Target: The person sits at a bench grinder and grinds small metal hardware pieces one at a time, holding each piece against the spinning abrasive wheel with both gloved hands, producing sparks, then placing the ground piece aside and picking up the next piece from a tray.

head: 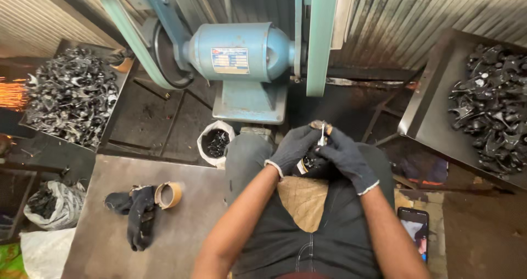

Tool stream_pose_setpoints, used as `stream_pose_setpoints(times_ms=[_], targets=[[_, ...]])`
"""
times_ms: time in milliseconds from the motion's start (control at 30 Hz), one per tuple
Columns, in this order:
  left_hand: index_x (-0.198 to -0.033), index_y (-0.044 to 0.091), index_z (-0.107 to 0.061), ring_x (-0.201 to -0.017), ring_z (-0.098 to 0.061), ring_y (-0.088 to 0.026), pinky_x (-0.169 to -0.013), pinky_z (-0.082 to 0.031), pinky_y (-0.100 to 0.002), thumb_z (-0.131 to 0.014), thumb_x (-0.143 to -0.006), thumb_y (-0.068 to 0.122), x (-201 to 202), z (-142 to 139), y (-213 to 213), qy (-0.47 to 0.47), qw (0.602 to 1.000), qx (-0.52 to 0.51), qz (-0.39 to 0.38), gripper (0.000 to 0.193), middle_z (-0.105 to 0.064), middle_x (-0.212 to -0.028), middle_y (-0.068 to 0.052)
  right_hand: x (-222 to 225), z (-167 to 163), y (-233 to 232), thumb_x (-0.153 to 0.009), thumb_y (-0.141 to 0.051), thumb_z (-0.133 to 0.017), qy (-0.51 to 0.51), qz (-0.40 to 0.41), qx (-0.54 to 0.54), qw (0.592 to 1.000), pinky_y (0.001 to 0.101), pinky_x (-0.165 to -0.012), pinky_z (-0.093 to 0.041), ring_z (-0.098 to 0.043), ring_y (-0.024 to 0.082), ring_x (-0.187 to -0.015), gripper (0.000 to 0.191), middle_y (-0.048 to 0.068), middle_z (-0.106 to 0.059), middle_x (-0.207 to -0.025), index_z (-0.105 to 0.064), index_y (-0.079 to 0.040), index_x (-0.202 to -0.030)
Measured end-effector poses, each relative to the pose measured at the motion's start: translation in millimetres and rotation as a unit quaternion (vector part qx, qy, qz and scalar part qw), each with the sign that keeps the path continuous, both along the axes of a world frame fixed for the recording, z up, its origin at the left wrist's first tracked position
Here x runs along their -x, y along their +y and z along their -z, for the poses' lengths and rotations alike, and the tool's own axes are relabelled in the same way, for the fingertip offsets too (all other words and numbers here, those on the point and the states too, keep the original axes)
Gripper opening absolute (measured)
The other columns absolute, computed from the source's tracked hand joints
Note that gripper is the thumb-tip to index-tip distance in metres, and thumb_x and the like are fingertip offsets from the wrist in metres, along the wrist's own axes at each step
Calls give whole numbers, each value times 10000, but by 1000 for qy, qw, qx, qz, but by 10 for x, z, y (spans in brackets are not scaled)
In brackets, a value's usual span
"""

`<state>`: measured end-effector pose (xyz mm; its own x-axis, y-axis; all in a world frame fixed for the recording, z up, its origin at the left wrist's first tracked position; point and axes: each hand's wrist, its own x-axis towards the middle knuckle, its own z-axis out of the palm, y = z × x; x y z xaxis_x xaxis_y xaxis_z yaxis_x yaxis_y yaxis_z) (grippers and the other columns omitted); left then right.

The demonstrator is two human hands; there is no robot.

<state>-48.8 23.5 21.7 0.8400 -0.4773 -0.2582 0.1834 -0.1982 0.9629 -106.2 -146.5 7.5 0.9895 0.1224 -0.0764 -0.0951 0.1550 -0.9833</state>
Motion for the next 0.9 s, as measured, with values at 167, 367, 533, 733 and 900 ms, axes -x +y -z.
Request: stream_pose_setpoints(times_ms=[167,367,533,733,900], targets=[[-1113,-3,-696,-863,-684,-113,-789,-533,-302,-527,-1021,375,-376,-36,52,-76,996,-19,36,424,-750,-924,-64,-336,-158,-35,-899,-23,-655,11,35,-32,999,228,-715,-544,-656,98,-854,498,48,-697,-1052,-609,-34,-1395],[-1124,-10,-715,-977,-676,-353,-831,-509,-428,-456,-1047,286,-746,959,-218,-124,986,-87,-70,401,-721,-1038,-217,-859,565,208,-939,-91,-650,70,113,-73,988,184,-714,-532,-662,28,-838,365,-8,-722,-1019,-659,22,-1285],[-1003,-15,-693,-921,-692,-396,-796,-505,-476,-429,-1016,224,-956,1412,-385,-80,985,-115,-101,357,-710,-967,-236,-1176,977,15,-947,-140,-654,158,112,-47,980,260,-466,-415,-550,107,-539,311,47,-637,-762,-667,57,-1188],[-1031,12,-725,-921,-691,-377,-804,-515,-454,-503,-973,199,-905,1117,-417,-171,969,-141,-112,295,-718,-981,-229,-1204,791,16,-959,-139,-623,100,90,-32,990,274,-725,-485,-606,125,-816,395,63,-679,-983,-697,43,-1302],[-1063,35,-698,-868,-713,-308,-767,-534,-402,-563,-976,351,-652,581,-230,-13,996,-23,-80,354,-739,-925,-176,-804,570,-50,-915,-82,-580,42,51,-74,995,302,-962,-520,-640,157,-1108,495,77,-667,-1251,-568,2,-1403]])
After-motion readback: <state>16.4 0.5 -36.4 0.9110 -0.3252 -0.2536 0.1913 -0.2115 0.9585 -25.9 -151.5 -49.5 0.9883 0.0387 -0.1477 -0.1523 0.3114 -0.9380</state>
